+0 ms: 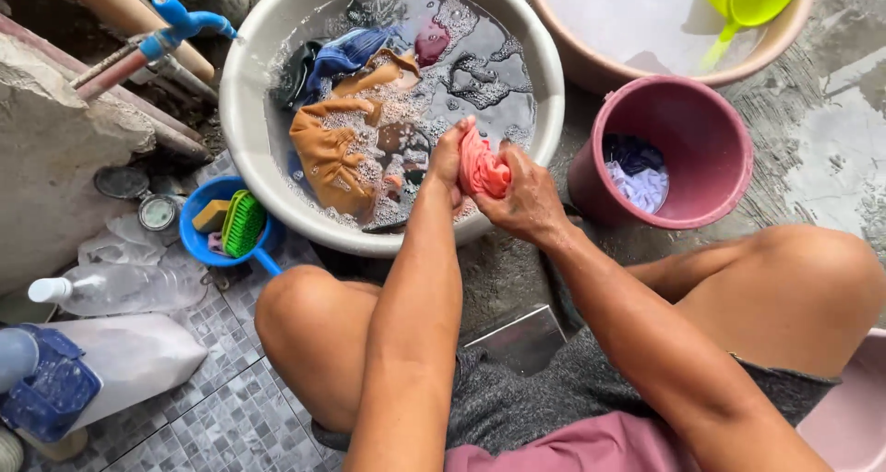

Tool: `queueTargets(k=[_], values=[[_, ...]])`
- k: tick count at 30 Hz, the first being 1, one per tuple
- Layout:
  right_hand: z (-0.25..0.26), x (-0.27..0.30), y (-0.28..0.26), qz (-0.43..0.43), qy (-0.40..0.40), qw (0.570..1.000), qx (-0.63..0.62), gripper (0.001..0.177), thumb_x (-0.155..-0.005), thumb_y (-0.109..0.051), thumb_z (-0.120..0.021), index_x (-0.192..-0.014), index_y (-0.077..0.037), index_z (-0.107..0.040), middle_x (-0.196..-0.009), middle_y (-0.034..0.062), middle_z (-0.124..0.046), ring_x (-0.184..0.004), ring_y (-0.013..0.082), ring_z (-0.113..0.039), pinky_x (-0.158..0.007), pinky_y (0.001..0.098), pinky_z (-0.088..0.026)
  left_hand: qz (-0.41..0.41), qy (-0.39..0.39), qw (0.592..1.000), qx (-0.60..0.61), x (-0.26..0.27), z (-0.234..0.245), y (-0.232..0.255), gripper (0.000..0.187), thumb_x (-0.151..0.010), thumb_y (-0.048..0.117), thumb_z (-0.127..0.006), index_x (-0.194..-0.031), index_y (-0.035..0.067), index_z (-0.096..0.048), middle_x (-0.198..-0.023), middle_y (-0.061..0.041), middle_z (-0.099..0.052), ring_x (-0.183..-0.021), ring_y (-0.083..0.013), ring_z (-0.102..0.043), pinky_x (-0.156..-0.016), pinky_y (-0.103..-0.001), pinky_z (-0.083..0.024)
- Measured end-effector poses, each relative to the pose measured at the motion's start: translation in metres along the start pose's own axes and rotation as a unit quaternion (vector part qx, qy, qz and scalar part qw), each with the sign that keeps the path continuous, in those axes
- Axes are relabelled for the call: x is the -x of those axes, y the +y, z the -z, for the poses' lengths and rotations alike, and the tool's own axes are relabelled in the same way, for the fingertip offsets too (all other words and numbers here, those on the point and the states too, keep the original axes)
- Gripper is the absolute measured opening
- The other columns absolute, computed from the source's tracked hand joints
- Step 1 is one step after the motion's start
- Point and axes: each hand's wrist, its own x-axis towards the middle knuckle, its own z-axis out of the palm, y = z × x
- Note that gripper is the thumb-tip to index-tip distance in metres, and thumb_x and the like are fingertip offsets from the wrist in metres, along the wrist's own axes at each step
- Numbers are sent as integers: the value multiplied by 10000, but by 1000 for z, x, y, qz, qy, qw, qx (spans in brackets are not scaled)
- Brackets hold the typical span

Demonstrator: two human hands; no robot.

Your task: The person washes clothes by hand, scrubbing and wringing a pink shirt, a brown garment, and a black garment one at a time in a basin of soapy water. They place the wrung items into a red bucket, then continue scrubbing and rinsing a blue garment and the brown garment in the basin under a running tap.

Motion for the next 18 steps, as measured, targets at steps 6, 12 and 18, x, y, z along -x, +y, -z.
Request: queueTargets(k=[6, 12, 18], values=[[14, 9, -3, -82, 9, 996, -31, 440, -725, -241, -801, -1036, -36, -565, -864, 172, -700, -787, 347, -727, -716, 437, -570, 14, -24, 999, -19, -14, 4, -15, 359, -936, 489, -628, -946, 131, -632, -834, -74, -678, -742, -232, -687, -735, -410, -592], [42, 28, 32, -199, 64, 978, -17, 470, -708, -266, -824, -1033, -34, -575, -877, 157, -728, -780, 291, -745, -720, 399, -592, 5, -52, 998, -33, -55, -21, -75, 365, -977, 510, -564, -997, 154, -641, -904, -29, -661, -843, -193, -664, -796, -380, -562], [85, 49, 75, -261, 163, 951, -27, 482, -695, -263, -818, -1054, -41, -586, -928, 126, -742, -859, 257, -753, -785, 386, -599, 95, -105, 988, -54, -41, -109, -100, 423, -947, 514, -531, -1011, 108, -635, -971, -70, -713, -918, -227, -696, -879, -410, -573]])
